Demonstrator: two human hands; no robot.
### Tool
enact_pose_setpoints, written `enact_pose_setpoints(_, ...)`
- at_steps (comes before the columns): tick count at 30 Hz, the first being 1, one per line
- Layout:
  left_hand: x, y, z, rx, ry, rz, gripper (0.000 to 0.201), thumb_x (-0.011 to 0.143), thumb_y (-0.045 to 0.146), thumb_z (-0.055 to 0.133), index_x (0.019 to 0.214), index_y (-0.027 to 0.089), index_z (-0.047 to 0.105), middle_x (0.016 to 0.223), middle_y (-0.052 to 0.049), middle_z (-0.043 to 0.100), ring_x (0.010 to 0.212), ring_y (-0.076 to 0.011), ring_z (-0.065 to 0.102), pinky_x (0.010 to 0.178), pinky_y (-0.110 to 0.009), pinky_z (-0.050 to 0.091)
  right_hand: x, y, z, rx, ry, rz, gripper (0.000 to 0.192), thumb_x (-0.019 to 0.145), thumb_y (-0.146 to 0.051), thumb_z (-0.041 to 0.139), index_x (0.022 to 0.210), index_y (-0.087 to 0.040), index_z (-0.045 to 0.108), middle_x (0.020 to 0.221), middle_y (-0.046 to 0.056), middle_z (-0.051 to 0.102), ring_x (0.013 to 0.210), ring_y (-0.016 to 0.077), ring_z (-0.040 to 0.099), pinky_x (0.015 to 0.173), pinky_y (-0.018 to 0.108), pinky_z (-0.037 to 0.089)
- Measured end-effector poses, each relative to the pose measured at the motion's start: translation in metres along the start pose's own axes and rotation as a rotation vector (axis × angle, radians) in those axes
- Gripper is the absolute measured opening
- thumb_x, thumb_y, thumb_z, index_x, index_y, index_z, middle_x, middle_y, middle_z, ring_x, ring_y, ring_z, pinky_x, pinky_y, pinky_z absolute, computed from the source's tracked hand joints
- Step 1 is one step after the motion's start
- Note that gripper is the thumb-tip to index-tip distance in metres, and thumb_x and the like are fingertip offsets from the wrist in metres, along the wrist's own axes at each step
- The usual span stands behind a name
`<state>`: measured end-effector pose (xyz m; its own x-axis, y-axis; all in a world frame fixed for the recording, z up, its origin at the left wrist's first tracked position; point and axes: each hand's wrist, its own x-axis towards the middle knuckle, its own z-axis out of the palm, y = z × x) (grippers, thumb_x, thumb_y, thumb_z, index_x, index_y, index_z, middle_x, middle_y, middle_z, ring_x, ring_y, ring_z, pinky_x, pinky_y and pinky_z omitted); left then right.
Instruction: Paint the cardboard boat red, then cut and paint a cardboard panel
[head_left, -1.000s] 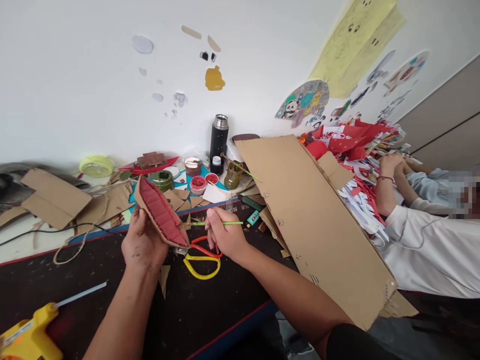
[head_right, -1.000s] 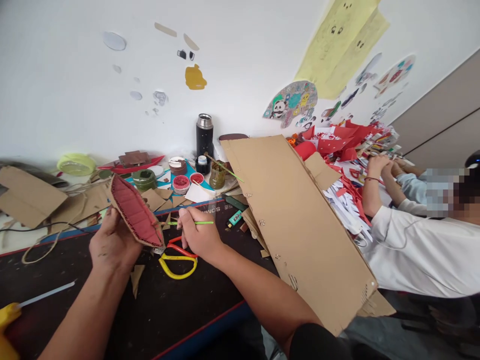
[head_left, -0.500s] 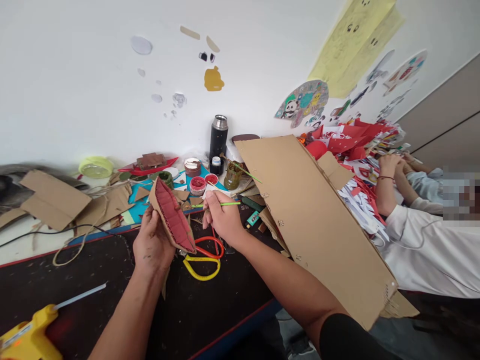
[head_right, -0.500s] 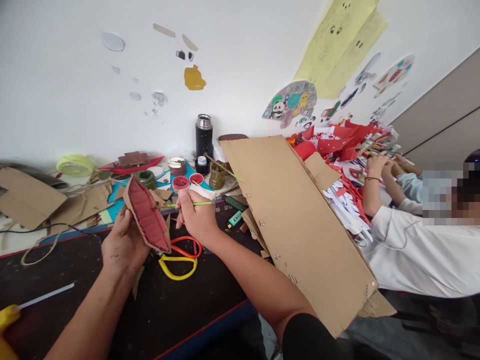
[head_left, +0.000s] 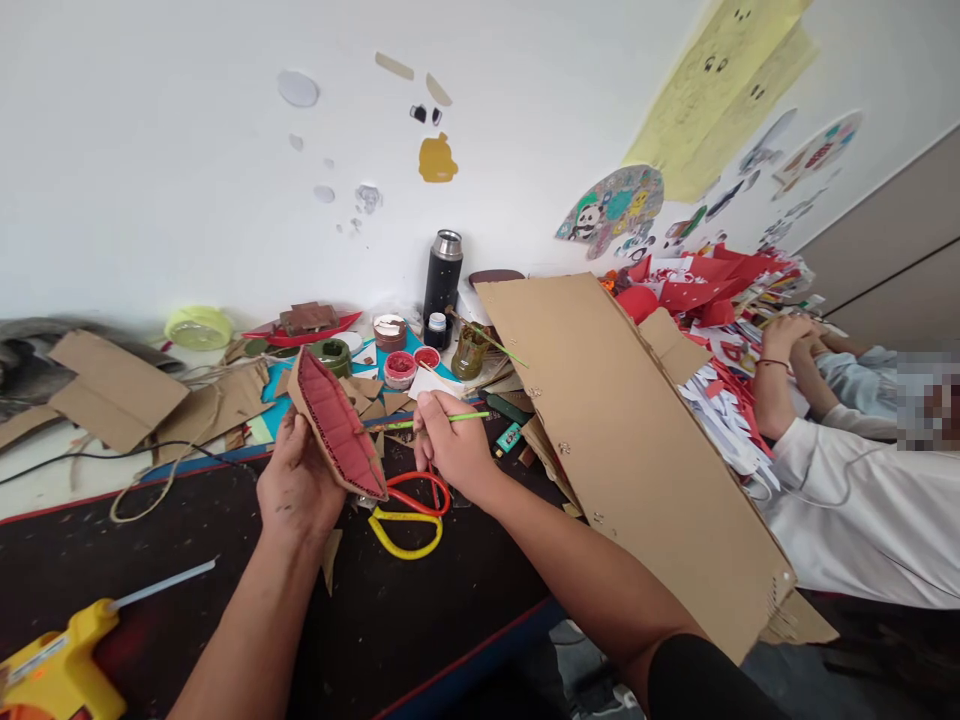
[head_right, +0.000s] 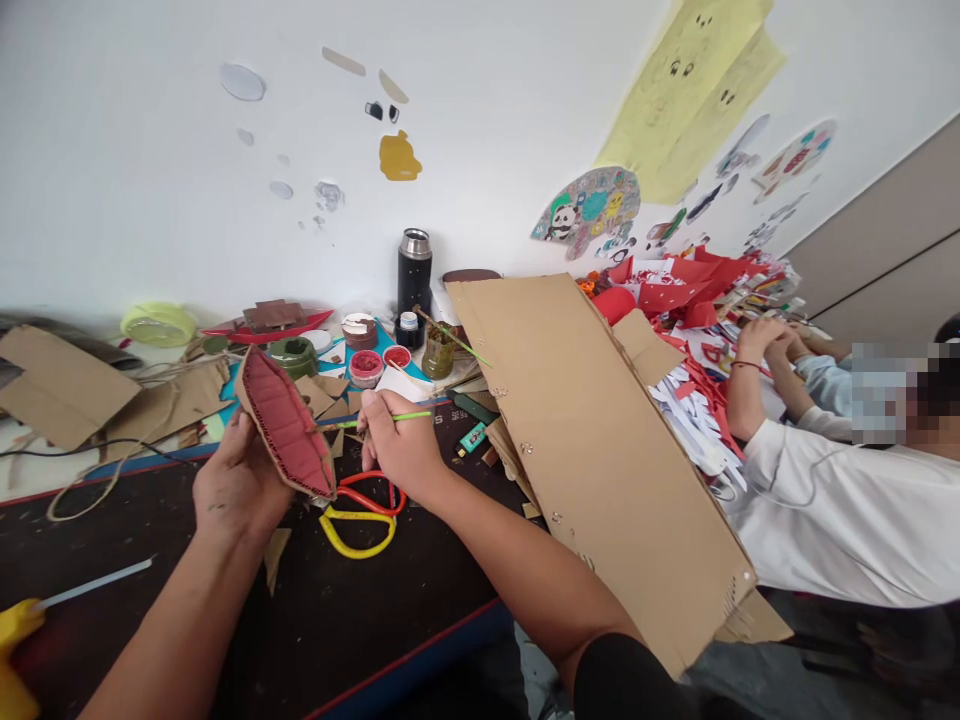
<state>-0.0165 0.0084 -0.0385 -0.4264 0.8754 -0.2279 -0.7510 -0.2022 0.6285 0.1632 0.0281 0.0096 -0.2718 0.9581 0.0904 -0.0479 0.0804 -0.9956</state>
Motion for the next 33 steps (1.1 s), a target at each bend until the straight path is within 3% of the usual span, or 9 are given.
enact_pose_setpoints(6,0.0,-0.006,-0.003,0.044,-0.029,0.02,0.022,0.089,0.036,0.085,0.111,0.032,0.08,0.117,0.001,0.082,0.109,-0.0209,0.073,0.097,-0.034,0.058,0.023,-0.003,0.005,0.024,0.011,-0.046,0.058,0.103,-0.077,0.053,0.079,-0.024,0.054,0.046,-0.011,0.041,0.036,0.0115,0.056,0.039,0.021,0.036)
enact_pose_setpoints(12,0.0,-0.013,-0.001,0.017,-0.003,0.028,0.017,0.091,0.029,0.083,0.107,0.03,0.081,0.114,0.002,0.082,0.111,-0.0176,0.073,0.1,-0.029,0.056,0.04,-0.009,0.007,0.009,0.067,-0.062,0.062,0.099,-0.084,0.052,0.08,-0.025,0.053,0.051,-0.01,0.044,0.038,0.0112,0.057,0.04,0.021,0.037)
enact_pose_setpoints(16,0.001,-0.013,-0.004,0.026,-0.015,0.016,0.02,0.09,0.033,0.086,0.109,0.029,0.08,0.121,-0.001,0.082,0.126,-0.0228,0.07,0.107,-0.034,0.055,0.046,-0.013,0.008,-0.006,0.085,-0.074,0.062,0.101,-0.084,0.049,0.083,-0.025,0.053,0.052,-0.01,0.043,0.04,0.0109,0.056,0.043,0.021,0.04)
enact_pose_setpoints(22,0.002,-0.012,-0.007,0.022,-0.017,0.025,0.029,0.087,0.038,0.089,0.113,0.029,0.079,0.116,-0.001,0.082,0.123,-0.0235,0.071,0.107,-0.035,0.055,0.034,-0.009,0.007,-0.022,0.02,-0.042,0.062,0.101,-0.083,0.05,0.08,-0.025,0.052,0.049,-0.011,0.041,0.037,0.011,0.056,0.04,0.021,0.038)
enact_pose_setpoints(27,0.0,-0.009,-0.003,-0.001,0.008,-0.016,0.014,0.094,0.039,0.081,0.102,0.027,0.08,0.117,-0.002,0.083,0.108,-0.0218,0.074,0.095,-0.035,0.06,0.017,-0.004,-0.003,-0.006,-0.01,-0.009,0.059,0.102,-0.078,0.053,0.078,-0.024,0.053,0.045,-0.011,0.04,0.034,0.0102,0.052,0.037,0.02,0.032)
enact_pose_setpoints(33,0.0,-0.01,-0.005,0.011,0.029,-0.015,0.013,0.095,0.04,0.08,0.1,0.028,0.08,0.117,-0.001,0.083,0.112,-0.0224,0.075,0.1,-0.036,0.06,0.014,-0.006,-0.005,-0.004,-0.036,-0.001,0.06,0.102,-0.078,0.054,0.078,-0.024,0.053,0.044,-0.011,0.042,0.035,0.0102,0.054,0.038,0.02,0.033)
